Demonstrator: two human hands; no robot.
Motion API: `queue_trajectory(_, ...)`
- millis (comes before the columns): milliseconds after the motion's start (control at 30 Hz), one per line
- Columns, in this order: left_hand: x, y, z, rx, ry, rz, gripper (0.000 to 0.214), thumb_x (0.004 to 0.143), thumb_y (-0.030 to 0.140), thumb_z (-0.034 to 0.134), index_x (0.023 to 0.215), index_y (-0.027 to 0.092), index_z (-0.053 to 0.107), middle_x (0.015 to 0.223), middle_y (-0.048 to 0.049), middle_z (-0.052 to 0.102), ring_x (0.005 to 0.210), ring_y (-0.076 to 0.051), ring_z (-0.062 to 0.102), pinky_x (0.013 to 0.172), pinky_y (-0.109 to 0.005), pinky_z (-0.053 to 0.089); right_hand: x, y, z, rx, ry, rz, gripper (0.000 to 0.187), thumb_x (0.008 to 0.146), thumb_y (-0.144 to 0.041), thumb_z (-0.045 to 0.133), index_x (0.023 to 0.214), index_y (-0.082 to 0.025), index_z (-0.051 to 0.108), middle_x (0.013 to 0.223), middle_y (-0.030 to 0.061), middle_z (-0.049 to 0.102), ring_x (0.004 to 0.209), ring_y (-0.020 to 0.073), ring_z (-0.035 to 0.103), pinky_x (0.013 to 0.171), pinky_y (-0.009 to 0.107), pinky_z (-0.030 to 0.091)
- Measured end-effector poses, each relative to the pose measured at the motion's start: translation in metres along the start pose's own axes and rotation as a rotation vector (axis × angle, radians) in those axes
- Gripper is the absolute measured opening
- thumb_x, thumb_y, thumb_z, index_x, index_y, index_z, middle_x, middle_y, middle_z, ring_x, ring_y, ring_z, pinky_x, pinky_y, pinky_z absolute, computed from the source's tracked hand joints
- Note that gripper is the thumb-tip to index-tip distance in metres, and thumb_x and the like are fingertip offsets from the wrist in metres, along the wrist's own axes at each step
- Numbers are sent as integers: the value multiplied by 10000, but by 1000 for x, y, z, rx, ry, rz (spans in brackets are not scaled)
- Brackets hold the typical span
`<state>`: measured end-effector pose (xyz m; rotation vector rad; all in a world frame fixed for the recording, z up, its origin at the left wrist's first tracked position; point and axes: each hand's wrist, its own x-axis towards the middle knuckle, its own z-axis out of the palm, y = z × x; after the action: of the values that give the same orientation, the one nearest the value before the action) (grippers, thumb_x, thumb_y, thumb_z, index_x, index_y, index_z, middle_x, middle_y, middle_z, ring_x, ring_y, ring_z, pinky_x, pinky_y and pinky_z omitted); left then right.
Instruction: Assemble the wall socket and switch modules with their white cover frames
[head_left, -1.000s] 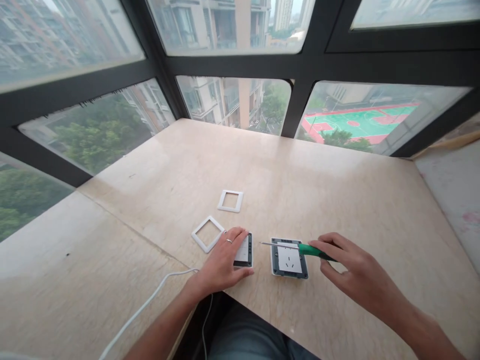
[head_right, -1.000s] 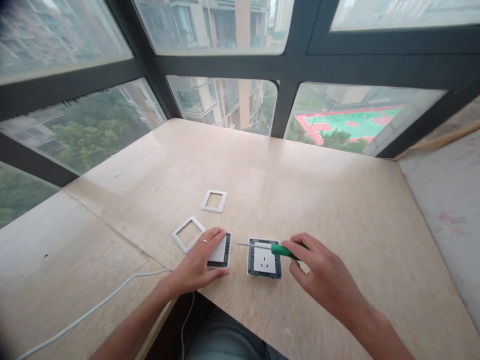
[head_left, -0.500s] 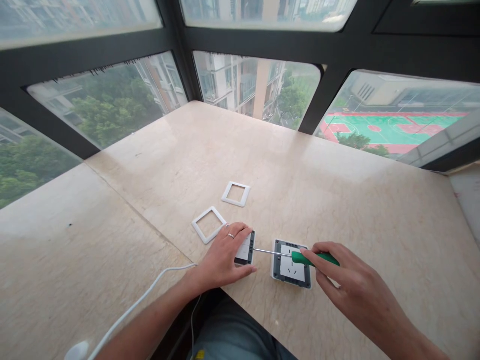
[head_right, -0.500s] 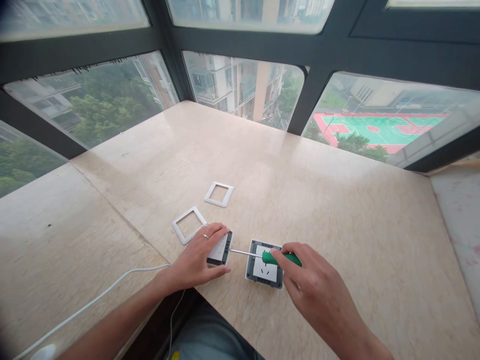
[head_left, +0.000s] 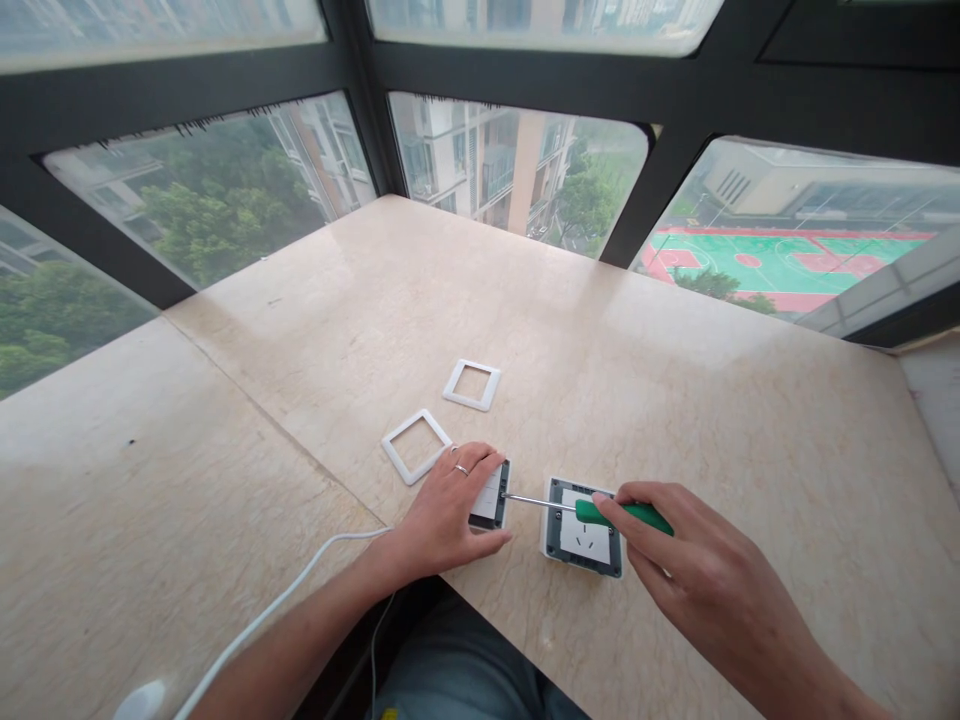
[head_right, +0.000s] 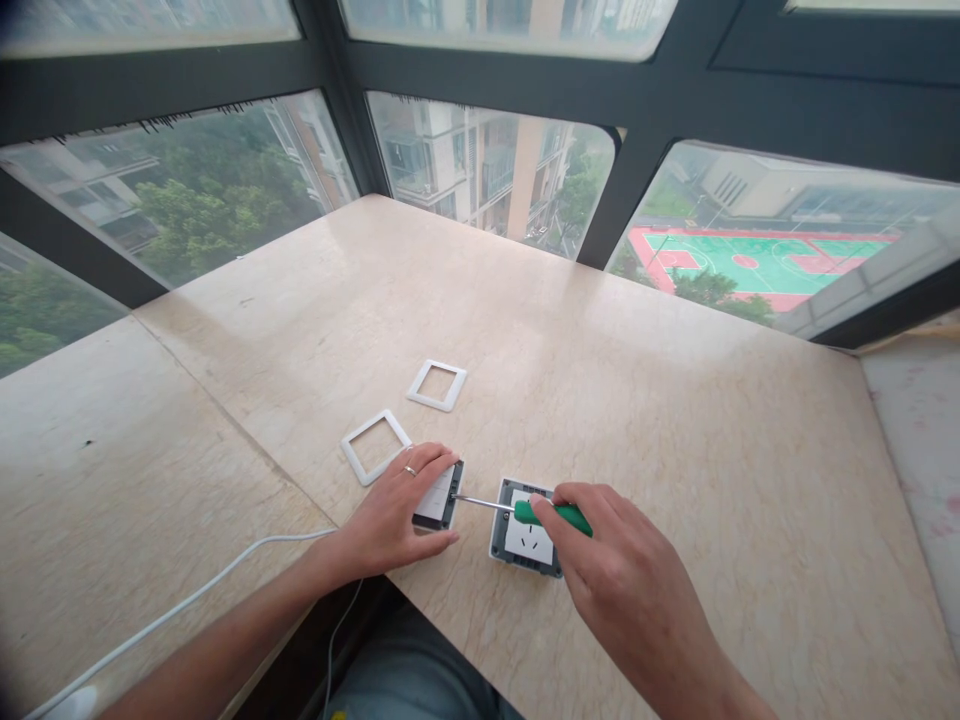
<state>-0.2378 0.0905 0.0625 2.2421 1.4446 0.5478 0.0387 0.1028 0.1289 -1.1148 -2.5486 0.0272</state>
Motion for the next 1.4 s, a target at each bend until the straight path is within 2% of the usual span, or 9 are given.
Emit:
queue_trajectory(367,2,0,-1,-10,-19,-17,780,702,457,781,1350,189,439,1361,-138,489,1284,-319,436,1101,-487,344,4,-5,-4,-53,11,-33,306,921,-108,428,1056,-185,692,975,105,652,843,217,627,706,340,512)
queue_trajectory(600,-1,3,3,-49,36,-29,779,693,457,790,1341,199,444,1348,-140,504,1284,-325,445,1109,-499,321,12,-17,-14,-147,-33,-92,305,901,-81,416,1045,-161,673,954,107,654,806,229,607,667,360,488)
queue_trajectory(967,1,9,1,-58,24,-84,769,674,478,806,1313,204,477,1353,-144,510,1287,-339,439,1102,-540,301,42,-32,-36,-228,-197,-213,445,679,24,471,1014,-191,669,863,67,646,686,192,564,588,321,404)
queue_trajectory(1067,1,11,2,-45,31,-81,753,678,477,802,1305,201,490,1340,-134,521,1276,-333,444,1094,-529,318,49,-31,-39,-224,-231,-228,459,668,19,493,1025,-203,677,852,56,653,661,180,573,553,304,370)
queue_trajectory(1133,1,11,3,-35,47,-72,737,688,496,788,1304,212,500,1328,-127,529,1266,-334,448,1083,-525,329,50,-29,-39,-206,-250,-206,430,702,2,501,1025,-216,685,863,52,662,673,174,591,544,290,358)
queue_trajectory(1267,1,13,6,-17,76,-75,735,689,522,780,1301,219,510,1323,-126,535,1258,-338,450,1071,-512,332,47,-21,-36,-115,-303,-74,350,802,-61,500,1002,-258,708,881,27,680,654,140,614,531,258,361)
queue_trajectory(1400,2,13,8,-13,90,-88,725,681,504,791,1286,212,518,1320,-124,543,1253,-334,458,1060,-509,336,42,-13,-31,19,-316,10,339,847,-103,480,995,-274,732,888,19,702,651,128,642,544,235,415)
